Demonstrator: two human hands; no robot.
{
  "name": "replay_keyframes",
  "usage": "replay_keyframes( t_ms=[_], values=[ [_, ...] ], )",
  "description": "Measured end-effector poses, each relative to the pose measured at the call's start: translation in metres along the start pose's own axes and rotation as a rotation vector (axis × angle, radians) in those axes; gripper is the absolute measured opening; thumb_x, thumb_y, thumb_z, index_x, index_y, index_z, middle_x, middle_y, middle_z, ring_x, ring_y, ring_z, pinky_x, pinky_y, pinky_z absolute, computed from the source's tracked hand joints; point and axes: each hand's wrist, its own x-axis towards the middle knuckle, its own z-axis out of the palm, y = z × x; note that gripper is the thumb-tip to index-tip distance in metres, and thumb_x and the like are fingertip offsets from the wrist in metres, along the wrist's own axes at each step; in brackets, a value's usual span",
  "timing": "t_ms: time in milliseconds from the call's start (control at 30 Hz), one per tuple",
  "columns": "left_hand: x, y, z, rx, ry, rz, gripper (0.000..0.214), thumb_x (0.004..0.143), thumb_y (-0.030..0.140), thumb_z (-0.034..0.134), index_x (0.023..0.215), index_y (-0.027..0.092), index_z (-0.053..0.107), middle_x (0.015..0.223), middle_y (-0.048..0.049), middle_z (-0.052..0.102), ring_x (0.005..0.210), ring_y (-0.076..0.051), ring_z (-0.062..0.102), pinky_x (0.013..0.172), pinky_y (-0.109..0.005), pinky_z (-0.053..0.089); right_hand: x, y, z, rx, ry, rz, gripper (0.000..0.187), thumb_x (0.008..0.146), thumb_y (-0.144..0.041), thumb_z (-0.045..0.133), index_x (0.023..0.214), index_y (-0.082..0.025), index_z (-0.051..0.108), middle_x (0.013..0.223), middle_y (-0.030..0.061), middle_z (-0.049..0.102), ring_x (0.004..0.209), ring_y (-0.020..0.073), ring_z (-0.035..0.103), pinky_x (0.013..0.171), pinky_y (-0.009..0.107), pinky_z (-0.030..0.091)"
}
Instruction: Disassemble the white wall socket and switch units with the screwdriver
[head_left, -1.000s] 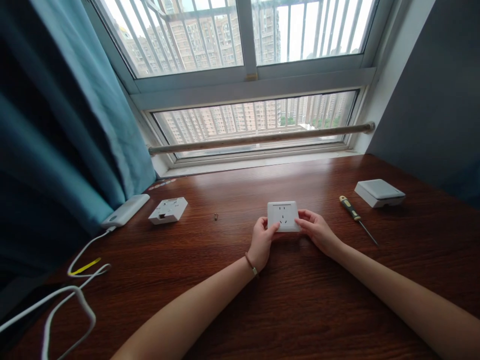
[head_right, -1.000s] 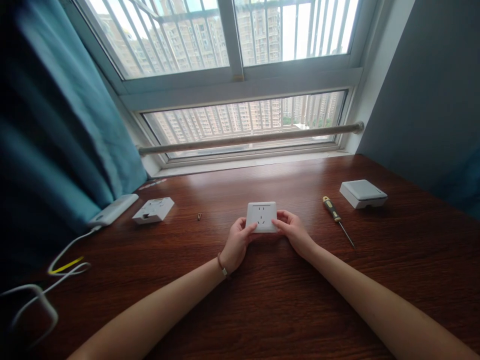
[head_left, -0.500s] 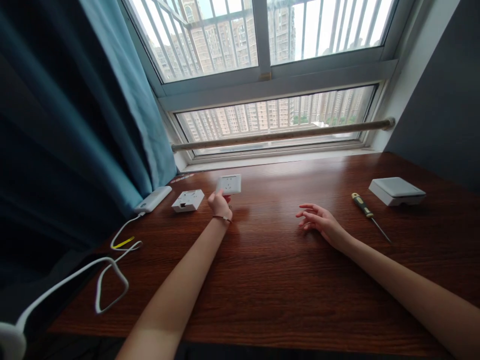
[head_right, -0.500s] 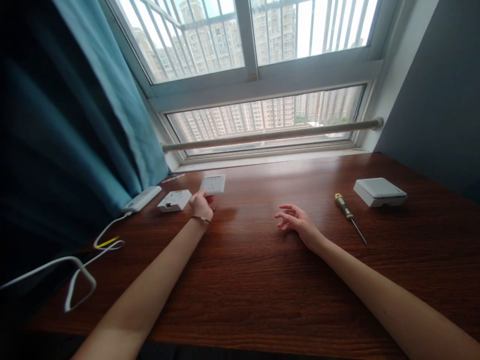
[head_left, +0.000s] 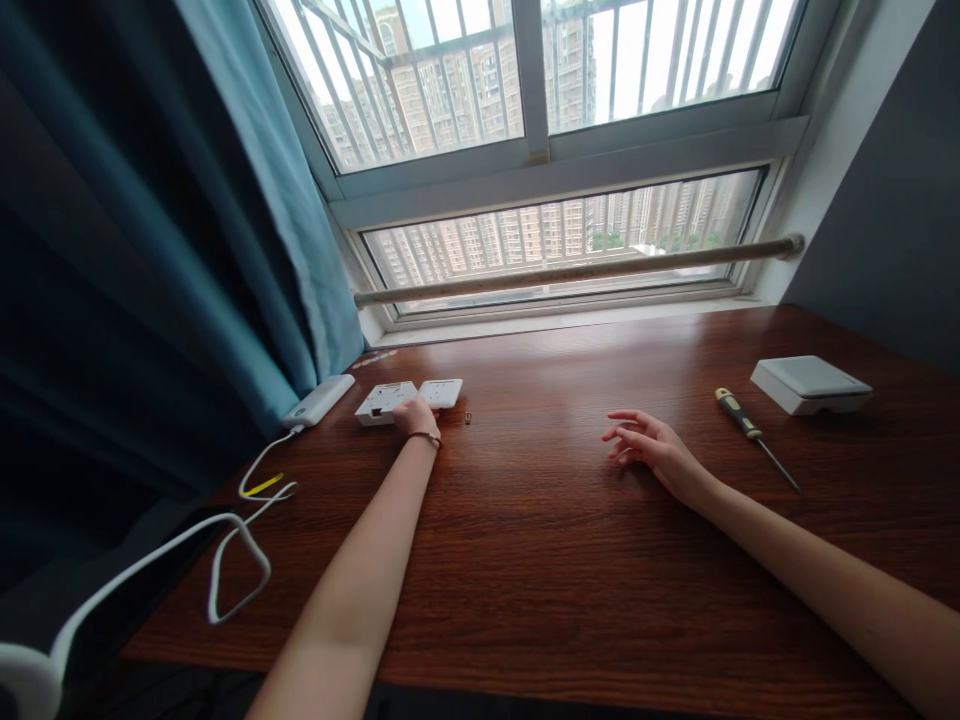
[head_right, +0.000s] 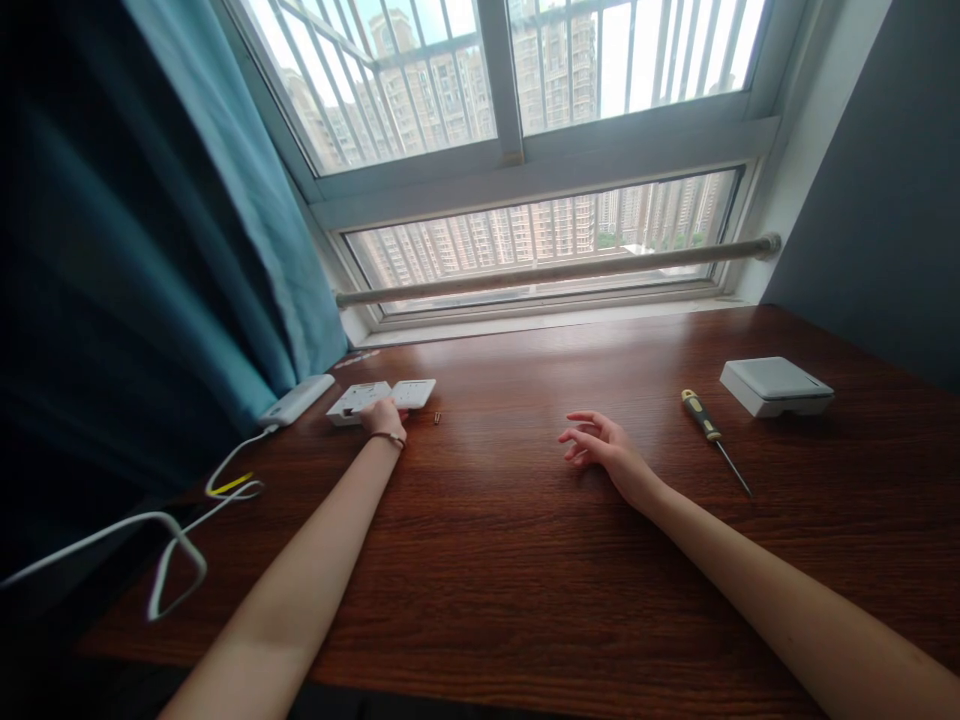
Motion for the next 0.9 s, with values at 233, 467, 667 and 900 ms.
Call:
replay_keyframes(
  t_ms=[233,467,667,900],
  values=[
    [0.0020,0.0029,-0.0005,0.060,-0.021,-0.037,0.027,0.087,0.030,0.050,0.107,0.012,0.053,0.099,-0.0064,0.059,0.081,-0.014,0.059,0.069,-0.032,0.052,-0.0012,-0.0018,0.0019,0.008,0.002,0.000,0.036,0.075,-0.033,0.063,0.104,-0.017,0.051,0.086,0.0053,0.064,0.063,0.0121,0.059,0.055,0.025,0.045],
    [0.0067,0.0035,-0.0011,0.089,-0.037,-0.051,0.027,0.087,0.031,0.050,0.106,0.012,0.053,0.097,-0.0059,0.059,0.078,-0.014,0.060,0.067,-0.031,0.052,-0.0007,-0.0025,0.0022,0.006,0.004,-0.004,0.035,0.075,-0.034,0.063,0.103,-0.017,0.050,0.085,0.0052,0.064,0.062,0.0122,0.060,0.054,0.025,0.045],
    [0.0075,0.0040,-0.0015,0.090,-0.030,-0.046,0.026,0.087,0.032,0.049,0.100,0.011,0.055,0.086,-0.0036,0.060,0.067,-0.010,0.059,0.059,-0.026,0.051,-0.0002,-0.0015,0.0025,0.012,-0.004,-0.007,0.035,0.074,-0.034,0.064,0.102,-0.017,0.051,0.083,0.0048,0.064,0.062,0.0120,0.060,0.054,0.024,0.046],
    [0.0015,0.0062,-0.0054,0.064,-0.037,-0.049,0.027,0.088,0.036,0.047,0.094,0.011,0.056,0.073,-0.0004,0.059,0.056,-0.008,0.057,0.052,-0.023,0.050,0.0011,0.0003,0.0011,0.013,-0.014,-0.014,0.036,0.072,-0.035,0.065,0.101,-0.018,0.052,0.083,0.0050,0.065,0.062,0.0134,0.060,0.054,0.026,0.047]
  ],
)
